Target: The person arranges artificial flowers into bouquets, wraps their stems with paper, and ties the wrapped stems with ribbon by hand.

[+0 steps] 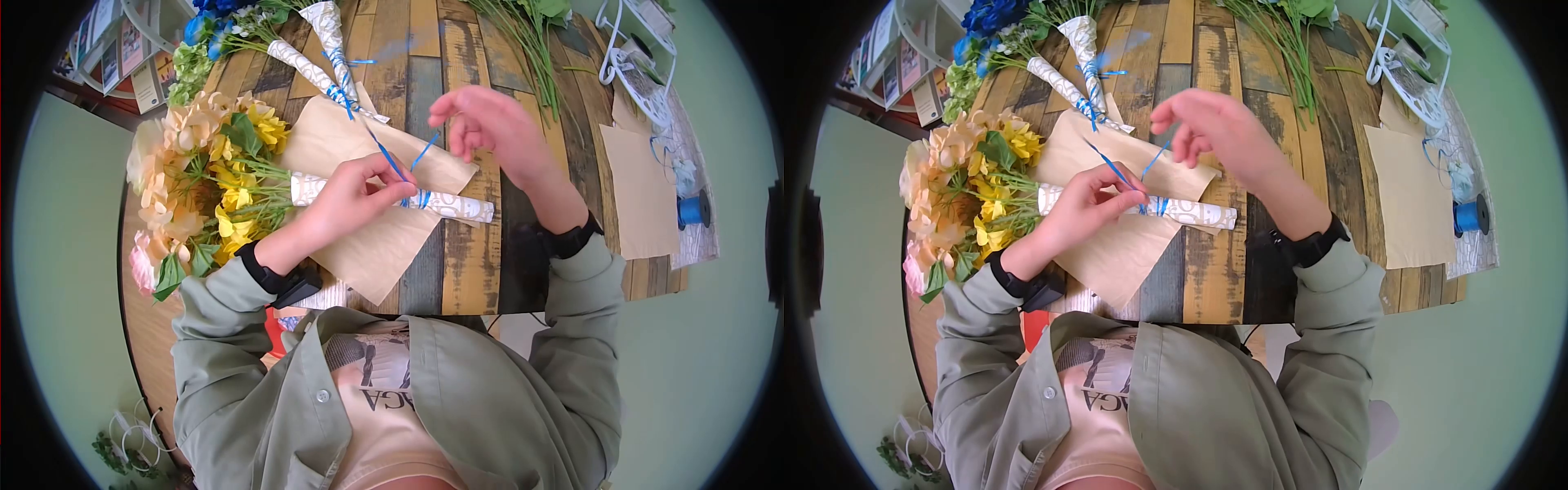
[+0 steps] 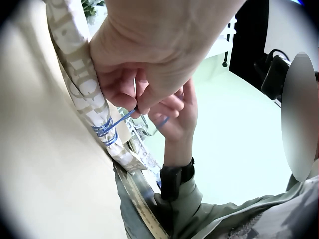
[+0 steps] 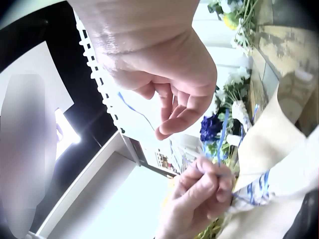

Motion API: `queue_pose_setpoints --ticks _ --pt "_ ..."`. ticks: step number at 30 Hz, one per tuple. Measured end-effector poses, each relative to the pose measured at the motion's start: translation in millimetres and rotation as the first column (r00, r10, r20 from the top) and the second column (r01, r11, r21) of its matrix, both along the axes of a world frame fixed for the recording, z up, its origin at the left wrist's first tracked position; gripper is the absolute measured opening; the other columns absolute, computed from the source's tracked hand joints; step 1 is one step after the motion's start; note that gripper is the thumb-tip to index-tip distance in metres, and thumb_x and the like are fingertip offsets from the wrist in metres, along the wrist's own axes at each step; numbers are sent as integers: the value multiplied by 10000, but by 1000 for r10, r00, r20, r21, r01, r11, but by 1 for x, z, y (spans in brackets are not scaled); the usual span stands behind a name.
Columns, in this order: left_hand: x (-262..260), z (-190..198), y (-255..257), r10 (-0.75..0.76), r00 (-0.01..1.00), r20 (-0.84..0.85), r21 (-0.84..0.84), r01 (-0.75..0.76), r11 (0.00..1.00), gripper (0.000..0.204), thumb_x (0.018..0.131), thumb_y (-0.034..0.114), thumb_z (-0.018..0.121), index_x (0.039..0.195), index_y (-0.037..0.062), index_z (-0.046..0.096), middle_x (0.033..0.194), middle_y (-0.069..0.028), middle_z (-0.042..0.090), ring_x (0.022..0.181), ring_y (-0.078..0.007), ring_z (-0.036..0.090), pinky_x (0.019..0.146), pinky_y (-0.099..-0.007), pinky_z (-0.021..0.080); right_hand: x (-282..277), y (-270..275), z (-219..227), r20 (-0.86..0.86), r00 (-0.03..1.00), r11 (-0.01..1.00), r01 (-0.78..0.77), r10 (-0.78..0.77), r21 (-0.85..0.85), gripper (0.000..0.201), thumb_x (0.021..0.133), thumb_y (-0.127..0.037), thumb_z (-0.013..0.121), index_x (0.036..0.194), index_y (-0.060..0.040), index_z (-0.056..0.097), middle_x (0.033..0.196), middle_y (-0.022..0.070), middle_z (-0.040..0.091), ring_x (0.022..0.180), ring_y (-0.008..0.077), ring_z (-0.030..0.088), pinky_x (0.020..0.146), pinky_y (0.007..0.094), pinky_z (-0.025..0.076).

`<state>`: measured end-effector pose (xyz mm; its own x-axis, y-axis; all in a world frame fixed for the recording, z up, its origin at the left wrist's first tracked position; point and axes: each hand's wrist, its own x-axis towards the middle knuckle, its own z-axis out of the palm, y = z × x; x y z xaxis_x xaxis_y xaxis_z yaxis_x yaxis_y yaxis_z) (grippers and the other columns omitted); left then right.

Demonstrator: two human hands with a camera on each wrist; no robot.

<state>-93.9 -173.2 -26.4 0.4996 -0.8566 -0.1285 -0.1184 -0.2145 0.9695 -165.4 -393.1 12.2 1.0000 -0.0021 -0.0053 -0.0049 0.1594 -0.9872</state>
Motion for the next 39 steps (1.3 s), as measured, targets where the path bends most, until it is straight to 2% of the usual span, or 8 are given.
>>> queue_pose_setpoints --ticks 6,9,19,22,25,31,37,39 --pt "0 5 2 -9 1000 -21 23 10 1000 112 873 119 621 940 32 602 886 -2 627 762 -37 562 612 -188 444 -18 14 -17 -117 973 927 -224 197 -300 226 864 -79 524 1073 -20 587 874 76 596 690 137 585 580 255 477" --pt "1 3 3 -45 999 -19 43 46 998 107 890 109 603 950 29 568 923 -6 601 808 -44 555 671 -190 446 -16 18 -23 151 956 644 -49 251 -763 175 848 -194 588 884 -27 625 765 113 558 752 264 563 645 347 442" --pt "6 -4 1 -53 995 -89 -73 47 996 117 904 113 586 971 30 539 920 -19 594 849 -76 561 759 -239 456 -28 26 -6 188 946 604 -11 265 -797 167 838 -236 608 811 -73 627 698 85 541 631 269 541 559 365 420" --pt "6 -4 1 -19 992 -129 -80 8 997 112 902 111 587 965 35 535 885 -22 598 830 -82 565 754 -242 457 -29 30 -3 32 999 729 -8 40 -685 151 829 -215 619 850 -66 603 707 78 545 637 257 555 561 356 426" --pt "7 -9 0 6 992 -123 -113 -20 993 115 895 96 593 964 31 528 867 -32 605 805 -89 577 735 -241 468 -33 34 -17 161 960 589 268 -228 -763 135 805 -167 628 856 -52 579 711 63 545 622 249 561 559 357 435" --pt "3 -4 -5 113 977 -178 -147 -140 979 144 839 65 644 928 9 545 803 -41 622 707 -77 589 663 -205 487 -44 45 -37 376 878 340 271 296 -900 190 758 -128 638 915 -49 565 858 99 545 837 271 559 686 389 450" --pt "4 -3 -5 118 972 -205 -144 -149 978 133 841 50 632 926 -10 548 832 -62 633 723 -84 600 684 -217 504 -40 52 -38 154 986 725 155 -68 -672 136 783 -135 641 846 -27 588 849 104 556 803 273 551 697 372 455" --pt "8 -7 -3 88 980 -180 -163 -118 980 131 844 47 629 930 -17 554 844 -66 633 728 -88 604 689 -220 505 -34 45 -44 170 985 700 116 9 -705 128 792 -136 639 845 -29 593 845 108 561 785 274 558 694 373 456"
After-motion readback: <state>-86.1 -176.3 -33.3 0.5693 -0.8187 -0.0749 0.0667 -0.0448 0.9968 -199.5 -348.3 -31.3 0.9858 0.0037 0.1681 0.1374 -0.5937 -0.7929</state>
